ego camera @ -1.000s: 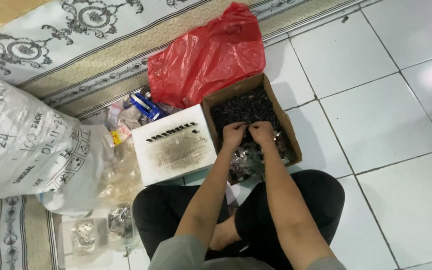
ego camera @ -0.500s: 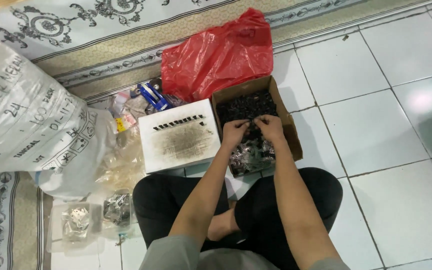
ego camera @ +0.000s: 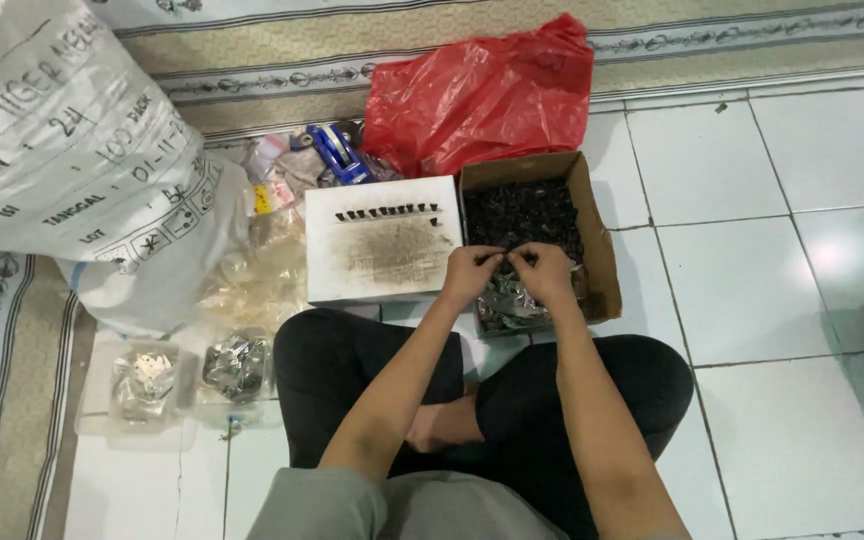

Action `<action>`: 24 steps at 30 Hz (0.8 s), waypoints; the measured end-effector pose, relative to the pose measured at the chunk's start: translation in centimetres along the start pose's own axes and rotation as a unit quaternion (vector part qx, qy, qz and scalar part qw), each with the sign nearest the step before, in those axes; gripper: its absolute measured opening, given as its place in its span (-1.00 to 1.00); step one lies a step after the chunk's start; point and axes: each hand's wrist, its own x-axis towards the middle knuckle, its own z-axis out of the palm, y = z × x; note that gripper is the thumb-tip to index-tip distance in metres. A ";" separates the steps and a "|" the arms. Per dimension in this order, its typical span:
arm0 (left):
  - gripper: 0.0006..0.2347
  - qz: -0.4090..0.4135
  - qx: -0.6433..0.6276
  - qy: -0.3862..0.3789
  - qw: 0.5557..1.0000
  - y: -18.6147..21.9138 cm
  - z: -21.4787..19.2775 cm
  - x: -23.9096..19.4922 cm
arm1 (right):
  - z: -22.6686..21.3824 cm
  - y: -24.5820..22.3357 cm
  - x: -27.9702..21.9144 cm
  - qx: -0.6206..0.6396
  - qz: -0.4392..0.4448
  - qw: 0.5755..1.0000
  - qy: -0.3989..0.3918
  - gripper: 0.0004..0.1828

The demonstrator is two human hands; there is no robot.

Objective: Picking small black metal components from a cardboard box and inserting them into specific slots on a white template for packaging.

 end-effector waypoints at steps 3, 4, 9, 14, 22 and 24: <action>-0.81 0.009 0.002 0.008 1.000 0.9 -0.6 -1.4 | 0.6 -1.0 -1.8 0.018 -0.002 1.000 0.019 -0.78; -0.81 0.006 -0.002 0.013 1.000 0.9 -0.9 -2.1 | 0.8 -1.1 -2.4 0.013 -0.003 1.000 0.013 -0.78; -0.82 0.032 -0.032 0.022 0.999 1.5 -1.6 -3.1 | 1.7 -1.5 -3.0 0.071 -0.029 0.996 0.049 -0.81; -0.83 0.037 -0.036 0.053 0.997 0.3 -2.4 -2.9 | 2.6 -2.7 -3.6 0.074 -0.029 0.996 0.047 -0.80; -0.80 0.020 -0.098 0.121 0.988 -1.4 -5.5 -2.1 | 5.3 -6.1 -0.5 0.055 -0.090 0.994 -0.035 -0.74; -0.73 0.032 -0.122 0.148 0.981 0.1 -7.0 -2.9 | 5.9 -7.6 0.8 -0.012 -0.137 0.989 -0.055 -0.76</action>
